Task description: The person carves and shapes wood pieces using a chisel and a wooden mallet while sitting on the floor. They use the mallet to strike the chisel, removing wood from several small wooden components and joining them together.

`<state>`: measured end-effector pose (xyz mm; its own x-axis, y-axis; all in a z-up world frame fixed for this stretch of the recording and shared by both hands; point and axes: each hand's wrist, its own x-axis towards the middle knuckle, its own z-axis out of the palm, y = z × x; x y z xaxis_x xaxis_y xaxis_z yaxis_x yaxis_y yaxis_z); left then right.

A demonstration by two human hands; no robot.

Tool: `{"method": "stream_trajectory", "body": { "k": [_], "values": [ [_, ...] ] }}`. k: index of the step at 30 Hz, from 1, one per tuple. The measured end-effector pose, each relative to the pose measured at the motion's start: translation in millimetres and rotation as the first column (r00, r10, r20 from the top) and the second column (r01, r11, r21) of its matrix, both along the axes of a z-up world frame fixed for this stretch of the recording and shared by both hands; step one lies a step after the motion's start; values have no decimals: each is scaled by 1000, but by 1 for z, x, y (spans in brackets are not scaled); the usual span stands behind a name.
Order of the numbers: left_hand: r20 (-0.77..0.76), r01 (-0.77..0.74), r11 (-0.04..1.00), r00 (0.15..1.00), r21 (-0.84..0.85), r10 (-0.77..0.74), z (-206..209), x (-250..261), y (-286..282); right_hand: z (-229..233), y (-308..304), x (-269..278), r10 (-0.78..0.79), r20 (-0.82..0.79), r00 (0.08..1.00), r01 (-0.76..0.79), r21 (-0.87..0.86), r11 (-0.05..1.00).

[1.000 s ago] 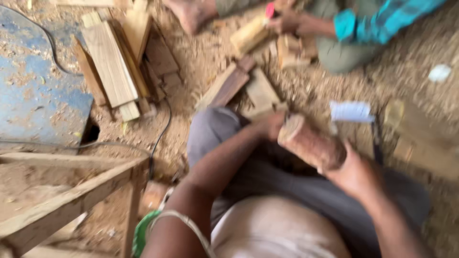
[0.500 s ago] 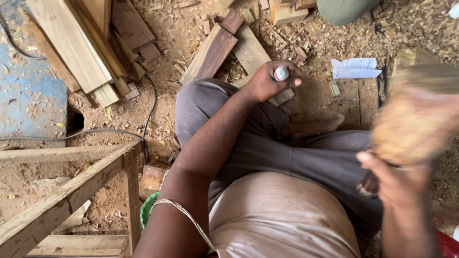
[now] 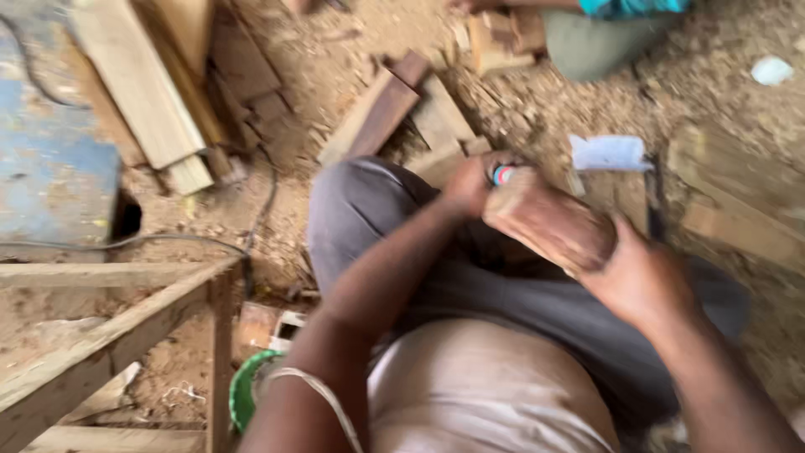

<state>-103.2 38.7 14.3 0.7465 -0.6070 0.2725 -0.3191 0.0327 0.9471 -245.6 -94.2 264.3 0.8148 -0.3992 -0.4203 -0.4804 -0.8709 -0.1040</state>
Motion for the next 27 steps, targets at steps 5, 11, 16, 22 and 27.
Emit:
{"method": "stream_trajectory", "body": {
  "k": [5, 11, 16, 22, 27],
  "values": [
    [-734, -654, 726, 597, -212, 323, -20, 52, 5, -12, -22, -77, -278, 369, 887, 18, 573, 819],
    [-452, -250, 904, 889, -348, 72, 33, 50, 28, -16, -61, -145, -322, 452, 832, 65, 497, 865],
    [-278, 152, 980, 943, -126, -182, 53, 44, 22, -12, -94, -177, -568, 472, 674, 129, 682, 720],
    [-250, 234, 972, 941, -7, -228, 58, 37, 21, -11, -103, -168, -698, 514, 498, -256, 856, 449],
    [-674, -417, 828, 736, -375, 65, 15, 58, 35, -32, -94, -127, -676, 494, 547, -473, 848, 237]
  ]
}}
